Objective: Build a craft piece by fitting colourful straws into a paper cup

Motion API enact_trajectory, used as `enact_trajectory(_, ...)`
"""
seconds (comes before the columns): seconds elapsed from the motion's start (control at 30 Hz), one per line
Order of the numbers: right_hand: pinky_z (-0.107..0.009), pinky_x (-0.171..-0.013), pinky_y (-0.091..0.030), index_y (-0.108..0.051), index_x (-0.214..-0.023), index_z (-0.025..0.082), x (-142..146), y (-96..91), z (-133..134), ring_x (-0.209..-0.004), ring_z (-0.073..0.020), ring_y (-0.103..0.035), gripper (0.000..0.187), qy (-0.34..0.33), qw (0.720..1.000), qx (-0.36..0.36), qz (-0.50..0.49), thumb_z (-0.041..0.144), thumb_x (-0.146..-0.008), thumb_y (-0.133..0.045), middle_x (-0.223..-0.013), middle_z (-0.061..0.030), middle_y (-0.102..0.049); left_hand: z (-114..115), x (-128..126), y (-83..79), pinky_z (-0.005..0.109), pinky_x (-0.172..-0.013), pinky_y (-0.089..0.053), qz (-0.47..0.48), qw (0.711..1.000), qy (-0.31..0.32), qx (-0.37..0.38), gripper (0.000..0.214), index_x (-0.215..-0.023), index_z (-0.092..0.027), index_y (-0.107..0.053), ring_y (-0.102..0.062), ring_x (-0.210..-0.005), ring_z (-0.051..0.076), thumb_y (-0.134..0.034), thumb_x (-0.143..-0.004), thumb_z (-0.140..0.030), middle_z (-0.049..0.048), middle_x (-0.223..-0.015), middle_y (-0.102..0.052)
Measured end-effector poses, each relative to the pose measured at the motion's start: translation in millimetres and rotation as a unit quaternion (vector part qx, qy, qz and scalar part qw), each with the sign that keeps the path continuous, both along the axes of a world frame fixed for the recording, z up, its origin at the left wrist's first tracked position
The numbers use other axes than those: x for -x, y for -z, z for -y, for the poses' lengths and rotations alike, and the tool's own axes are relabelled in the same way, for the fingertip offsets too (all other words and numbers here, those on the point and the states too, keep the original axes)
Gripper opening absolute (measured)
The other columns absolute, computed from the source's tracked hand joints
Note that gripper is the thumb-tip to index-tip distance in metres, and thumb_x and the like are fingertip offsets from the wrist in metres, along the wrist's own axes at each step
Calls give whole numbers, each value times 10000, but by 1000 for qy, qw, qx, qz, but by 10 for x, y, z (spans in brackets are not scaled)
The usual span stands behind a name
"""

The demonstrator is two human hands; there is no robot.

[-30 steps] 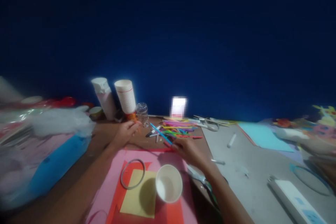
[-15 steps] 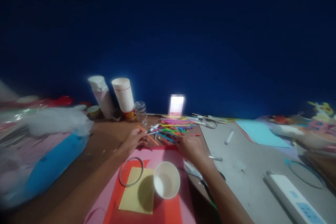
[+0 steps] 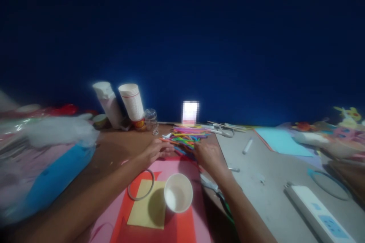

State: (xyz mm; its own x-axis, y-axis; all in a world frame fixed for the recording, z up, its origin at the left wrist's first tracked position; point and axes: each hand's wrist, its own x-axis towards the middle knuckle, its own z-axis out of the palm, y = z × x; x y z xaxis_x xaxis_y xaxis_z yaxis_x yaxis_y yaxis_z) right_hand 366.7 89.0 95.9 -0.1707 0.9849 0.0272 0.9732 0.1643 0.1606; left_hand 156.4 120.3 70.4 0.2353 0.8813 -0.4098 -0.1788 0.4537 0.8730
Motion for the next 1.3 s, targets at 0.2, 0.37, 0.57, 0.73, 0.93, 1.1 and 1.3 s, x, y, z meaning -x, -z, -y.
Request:
enact_trajectory(0.2,-268,-621,-391,-646,-818,210,-55,-23,-2,-771,-216,-623,268,-11,999,-20,-46,350,-851,-421,-813,-86,-666,-58,280,-93,204,-497,-508,30,999,22,-3,136,-805,-120,-554,-659,-739,180,-619,-698,-174,130,-868,-679)
enact_trajectory(0.37,-245,-609,-360,-658,-822,233,-226,-48,-45,-779,-186,-605,246,15,997,-33,-69,295,-844,-422,-839,-55,-666,94,474,-253,200,-423,-475,23,997,64,22,193,-885,-110,-553,-654,-642,174,-596,-726,-211,140,-826,-677)
enact_trajectory(0.57,-236,-637,-349,-659,-896,239,-286,-84,-239,-843,-169,-577,294,-3,995,-68,-78,281,-878,-369,-928,-40,-649,493,565,-154,182,-441,-448,41,996,-46,-59,277,-988,-152,-466,-591,-533,105,-577,-740,-204,42,-712,-639)
enact_trajectory(0.73,-233,-696,-352,-680,-904,222,-36,-97,-476,-889,-173,-557,274,-62,994,-63,-67,312,-865,-425,-918,-58,-643,639,617,-35,168,-440,-406,24,990,-62,-125,228,-897,-162,-500,-555,-510,86,-594,-734,-290,3,-671,-605)
enact_trajectory(0.93,-244,-689,-367,-692,-863,181,103,-78,-564,-870,-190,-569,337,-81,995,-48,-45,400,-861,-435,-849,-95,-651,588,646,-144,194,-454,-407,-2,986,-60,-155,212,-850,-160,-520,-549,-484,94,-583,-722,-318,0,-647,-606)
enact_trajectory(1.1,-243,-655,-353,-683,-820,173,117,-34,-603,-822,-182,-569,293,-98,993,-54,-43,347,-855,-450,-826,-89,-645,565,644,-133,197,-457,-403,3,986,-53,-160,210,-839,-165,-525,-552,-488,96,-574,-725,-334,3,-650,-612)
enact_trajectory(1.3,-250,-708,-333,-669,-851,191,120,-126,-615,-867,-177,-531,225,-116,987,-88,-67,251,-861,-452,-892,-77,-635,568,648,-142,196,-449,-405,3,986,-66,-155,229,-826,-162,-528,-547,-476,94,-585,-706,-349,8,-639,-611)
